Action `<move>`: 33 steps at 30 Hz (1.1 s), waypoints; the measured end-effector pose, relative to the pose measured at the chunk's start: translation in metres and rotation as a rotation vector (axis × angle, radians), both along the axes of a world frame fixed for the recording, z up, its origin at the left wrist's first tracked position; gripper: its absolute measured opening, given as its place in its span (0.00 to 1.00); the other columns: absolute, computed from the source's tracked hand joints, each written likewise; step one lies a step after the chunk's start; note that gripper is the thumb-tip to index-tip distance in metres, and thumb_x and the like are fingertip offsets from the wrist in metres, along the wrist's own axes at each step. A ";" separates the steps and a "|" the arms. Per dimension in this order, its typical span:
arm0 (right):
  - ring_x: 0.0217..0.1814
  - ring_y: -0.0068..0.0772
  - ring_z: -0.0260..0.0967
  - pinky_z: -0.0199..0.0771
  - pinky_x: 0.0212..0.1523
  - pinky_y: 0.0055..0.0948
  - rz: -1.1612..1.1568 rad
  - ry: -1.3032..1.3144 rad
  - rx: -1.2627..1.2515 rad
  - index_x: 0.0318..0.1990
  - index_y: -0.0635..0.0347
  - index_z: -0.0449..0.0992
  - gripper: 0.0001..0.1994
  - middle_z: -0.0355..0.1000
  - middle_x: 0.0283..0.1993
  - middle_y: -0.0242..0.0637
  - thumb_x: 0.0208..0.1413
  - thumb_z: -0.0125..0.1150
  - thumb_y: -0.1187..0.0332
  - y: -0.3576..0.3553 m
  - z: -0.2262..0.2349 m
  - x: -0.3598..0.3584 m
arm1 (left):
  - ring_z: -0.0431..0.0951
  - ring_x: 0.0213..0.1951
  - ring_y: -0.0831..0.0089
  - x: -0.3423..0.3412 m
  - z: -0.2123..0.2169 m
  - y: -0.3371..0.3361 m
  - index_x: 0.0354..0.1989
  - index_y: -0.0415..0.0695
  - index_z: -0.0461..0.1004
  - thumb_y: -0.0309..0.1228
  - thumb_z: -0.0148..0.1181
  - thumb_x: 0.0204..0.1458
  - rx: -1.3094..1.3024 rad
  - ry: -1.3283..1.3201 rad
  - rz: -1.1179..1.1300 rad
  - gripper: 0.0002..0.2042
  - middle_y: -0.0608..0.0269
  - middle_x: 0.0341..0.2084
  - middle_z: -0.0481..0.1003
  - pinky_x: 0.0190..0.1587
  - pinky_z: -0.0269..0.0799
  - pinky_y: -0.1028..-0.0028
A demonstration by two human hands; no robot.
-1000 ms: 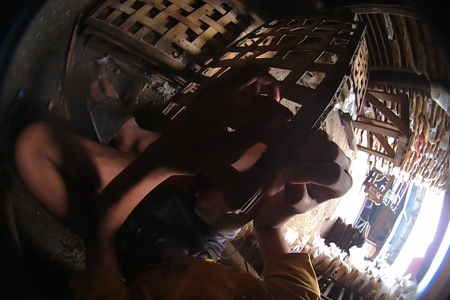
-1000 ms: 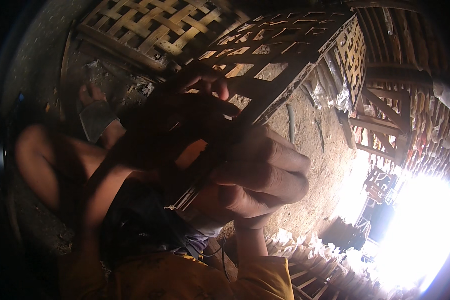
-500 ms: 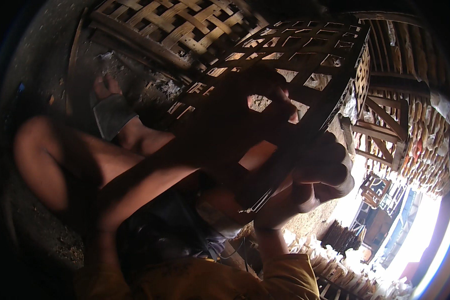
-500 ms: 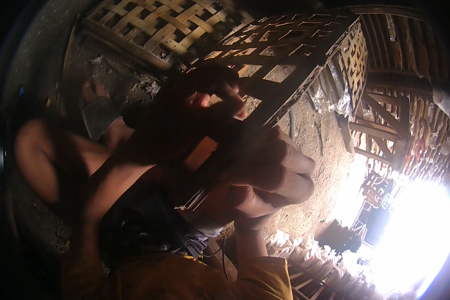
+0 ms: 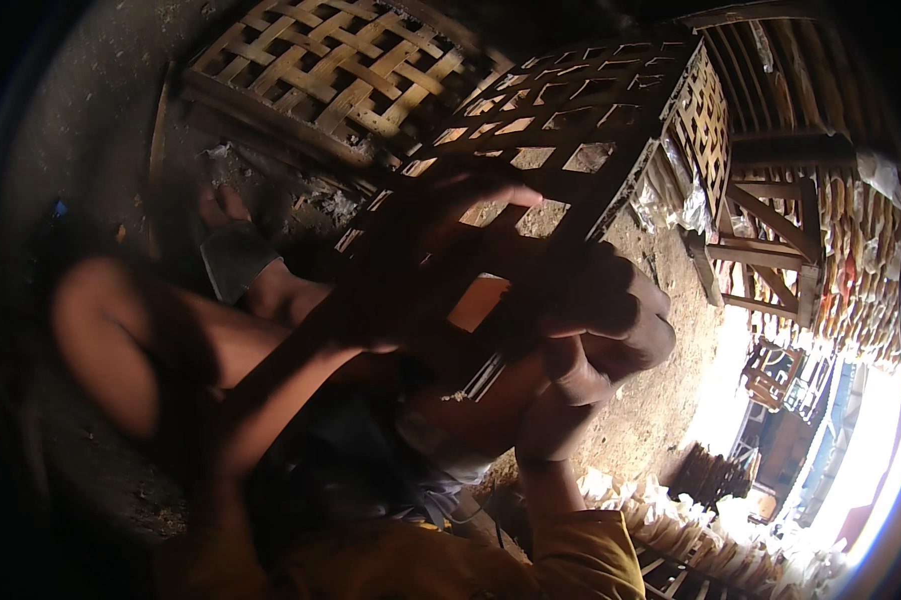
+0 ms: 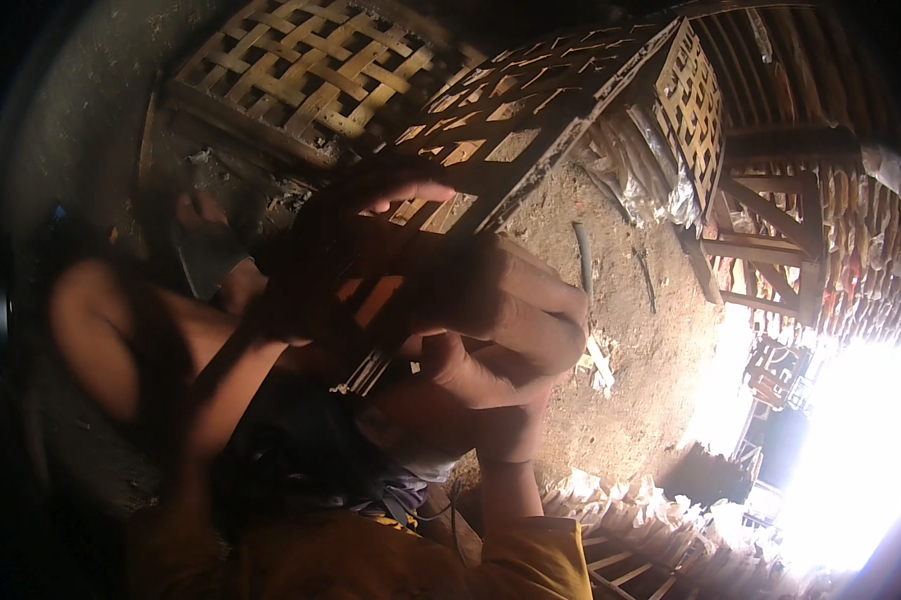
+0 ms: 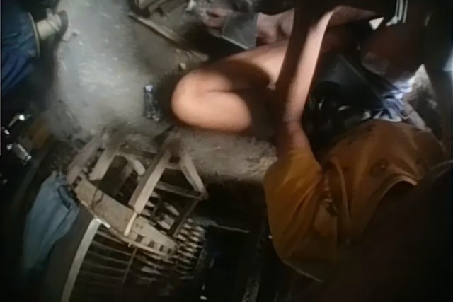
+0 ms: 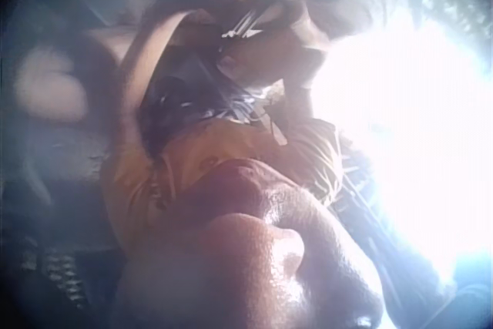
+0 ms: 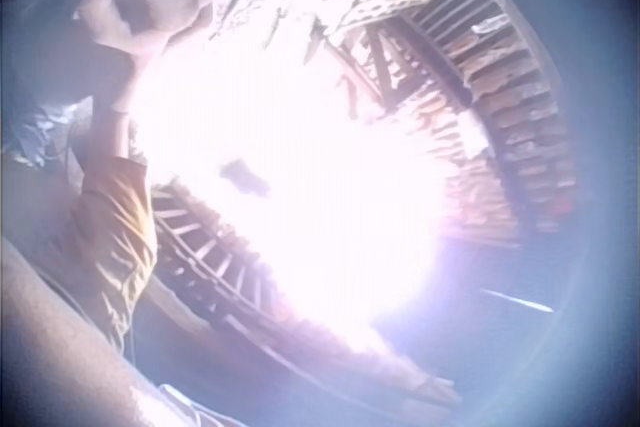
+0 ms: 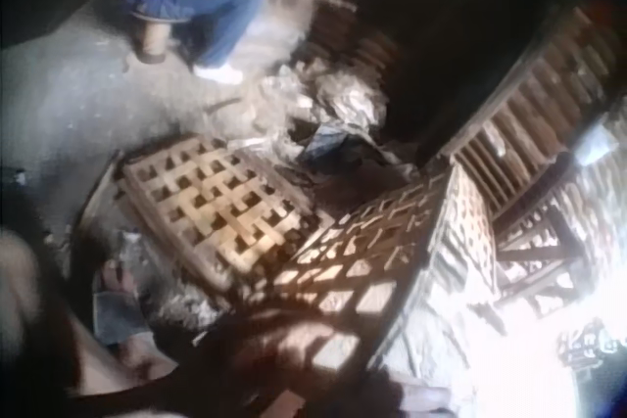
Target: The person sits on the floor and assembles a wooden lattice panel by hand, interlocking slats and adjusting the frame. They handle multiple lattice pieces, aligning and fitting them together without visible tools.
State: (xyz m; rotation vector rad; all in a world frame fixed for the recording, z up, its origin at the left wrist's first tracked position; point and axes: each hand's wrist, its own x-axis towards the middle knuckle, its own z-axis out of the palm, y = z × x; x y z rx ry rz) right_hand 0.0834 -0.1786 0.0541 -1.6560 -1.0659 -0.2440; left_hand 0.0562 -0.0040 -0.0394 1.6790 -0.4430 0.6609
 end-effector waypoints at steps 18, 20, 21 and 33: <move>0.29 0.35 0.72 0.68 0.25 0.32 -0.276 -0.508 0.304 0.37 0.67 0.77 0.14 0.75 0.31 0.44 0.43 0.55 0.90 -0.013 0.007 0.000 | 0.66 0.66 0.49 -0.036 0.020 -0.002 0.69 0.40 0.64 0.49 0.60 0.61 0.351 -0.021 -0.044 0.34 0.49 0.65 0.68 0.68 0.60 0.53; 0.30 0.37 0.71 0.70 0.29 0.31 -0.267 -0.422 0.251 0.40 0.71 0.74 0.07 0.74 0.32 0.46 0.54 0.55 0.82 -0.025 0.015 -0.009 | 0.64 0.68 0.49 -0.039 0.021 -0.003 0.70 0.39 0.63 0.49 0.60 0.61 0.322 -0.007 -0.072 0.34 0.49 0.66 0.67 0.69 0.58 0.53; 0.30 0.38 0.72 0.71 0.31 0.30 -0.265 -0.354 0.232 0.40 0.72 0.74 0.06 0.73 0.32 0.46 0.57 0.58 0.77 -0.028 0.021 -0.012 | 0.64 0.68 0.49 -0.037 0.020 -0.001 0.70 0.39 0.63 0.49 0.60 0.61 0.355 -0.024 -0.057 0.34 0.49 0.66 0.66 0.69 0.57 0.53; 0.32 0.47 0.75 0.75 0.32 0.41 -0.134 -0.315 -0.343 0.42 0.58 0.78 0.14 0.75 0.30 0.40 0.48 0.72 0.65 -0.022 0.015 -0.003 | 0.63 0.67 0.50 -0.044 0.014 -0.008 0.71 0.41 0.61 0.44 0.61 0.61 0.179 0.091 -0.074 0.33 0.47 0.65 0.64 0.69 0.56 0.54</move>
